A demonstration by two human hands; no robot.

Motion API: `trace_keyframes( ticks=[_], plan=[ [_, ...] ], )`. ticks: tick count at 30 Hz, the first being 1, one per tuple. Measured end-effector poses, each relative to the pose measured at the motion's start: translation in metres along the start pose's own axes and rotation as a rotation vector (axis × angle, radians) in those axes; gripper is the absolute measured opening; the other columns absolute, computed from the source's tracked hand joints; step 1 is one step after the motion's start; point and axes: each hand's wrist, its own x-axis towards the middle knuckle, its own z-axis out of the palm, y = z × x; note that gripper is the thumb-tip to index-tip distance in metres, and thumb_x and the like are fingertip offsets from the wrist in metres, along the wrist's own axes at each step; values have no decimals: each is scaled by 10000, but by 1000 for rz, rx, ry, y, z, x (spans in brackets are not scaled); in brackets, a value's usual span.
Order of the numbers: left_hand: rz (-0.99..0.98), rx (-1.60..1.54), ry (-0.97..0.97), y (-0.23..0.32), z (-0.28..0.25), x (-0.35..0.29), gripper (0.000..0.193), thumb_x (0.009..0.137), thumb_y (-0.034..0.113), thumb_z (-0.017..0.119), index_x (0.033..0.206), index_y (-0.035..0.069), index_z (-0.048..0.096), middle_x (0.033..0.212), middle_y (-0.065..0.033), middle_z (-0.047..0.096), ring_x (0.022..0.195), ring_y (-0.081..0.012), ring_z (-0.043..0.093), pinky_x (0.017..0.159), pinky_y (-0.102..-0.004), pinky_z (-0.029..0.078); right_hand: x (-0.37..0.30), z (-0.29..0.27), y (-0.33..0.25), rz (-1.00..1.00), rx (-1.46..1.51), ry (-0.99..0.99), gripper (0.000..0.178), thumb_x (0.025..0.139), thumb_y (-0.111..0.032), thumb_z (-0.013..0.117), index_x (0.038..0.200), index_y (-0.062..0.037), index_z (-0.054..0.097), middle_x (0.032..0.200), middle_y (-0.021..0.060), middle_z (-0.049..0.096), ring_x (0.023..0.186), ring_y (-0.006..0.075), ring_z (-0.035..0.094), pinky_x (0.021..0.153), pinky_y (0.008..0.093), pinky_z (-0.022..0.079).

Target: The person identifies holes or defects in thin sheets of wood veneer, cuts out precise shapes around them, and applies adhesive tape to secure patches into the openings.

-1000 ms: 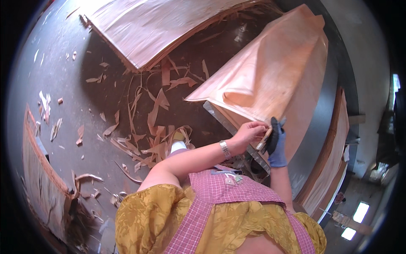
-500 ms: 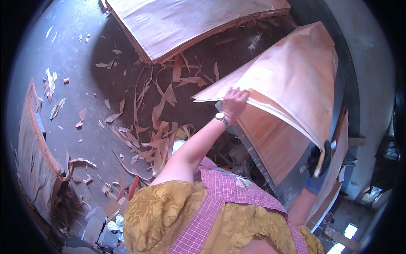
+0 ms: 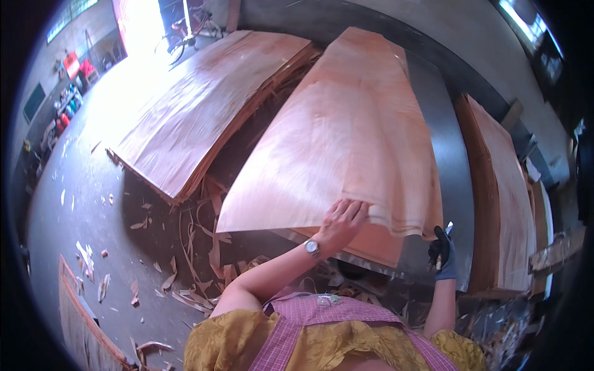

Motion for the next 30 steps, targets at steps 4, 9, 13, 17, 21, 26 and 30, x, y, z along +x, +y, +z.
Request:
trace_keyframes(
  ticks=[4, 9, 13, 17, 21, 26, 30],
  plan=[
    [-7, 117, -136, 88, 11, -54, 389, 785, 66, 632, 1171, 13, 633, 1212, -144, 625, 1207, -356, 571, 1036, -473, 450, -52, -125, 45, 20, 93, 185, 213, 922, -262, 686, 814, -208, 511, 474, -46, 376, 335, 93, 347, 328, 275, 240],
    [-84, 9, -466, 162, -3, -126, 541, 773, 193, 669, 1284, 29, 602, 1354, -165, 583, 1311, -343, 518, 1098, -501, 397, -116, -214, 103, 19, -42, 273, 234, 863, -254, 747, 1005, -151, 592, 569, -19, 477, 416, 114, 458, 382, 274, 332],
    [48, -17, -569, 167, 43, -139, 541, 789, 198, 643, 1301, 32, 592, 1393, -146, 556, 1327, -332, 501, 1108, -490, 390, -129, -255, 131, -62, -238, 369, 337, 843, -244, 762, 1100, -67, 635, 734, 5, 583, 550, 80, 485, 484, 265, 395],
    [147, 86, -658, 161, 108, -117, 493, 842, 135, 562, 1324, 32, 572, 1415, -135, 533, 1343, -326, 477, 1128, -475, 367, -80, -284, 137, 6, -520, 530, 592, 773, -366, 788, 1180, 24, 606, 910, 103, 664, 749, 224, 610, 663, 358, 508],
    [261, 21, -628, 128, 210, -96, 545, 849, 125, 542, 1371, -19, 482, 1430, -169, 479, 1362, -334, 430, 1139, -485, 329, 15, -355, 121, -92, -572, 546, 869, 759, -460, 778, 1378, 61, 460, 1254, 196, 582, 1045, 297, 596, 847, 368, 513],
    [182, 110, -797, 134, 265, -64, 409, 870, 140, 547, 1260, 18, 560, 1293, -157, 580, 1264, -324, 524, 1060, -457, 421, 46, -354, 39, 191, -258, 442, 702, 843, -570, 688, 1204, 25, 592, 1036, 187, 686, 914, 354, 667, 786, 452, 534],
    [282, 87, -797, 179, 330, -87, 525, 813, 195, 667, 1279, 14, 509, 1267, -155, 538, 1281, -340, 493, 1056, -494, 407, 1, -470, 133, -233, -1253, 1016, 469, 881, -461, 669, 1085, -40, 636, 907, 253, 687, 867, 433, 667, 765, 504, 524]
  ],
)
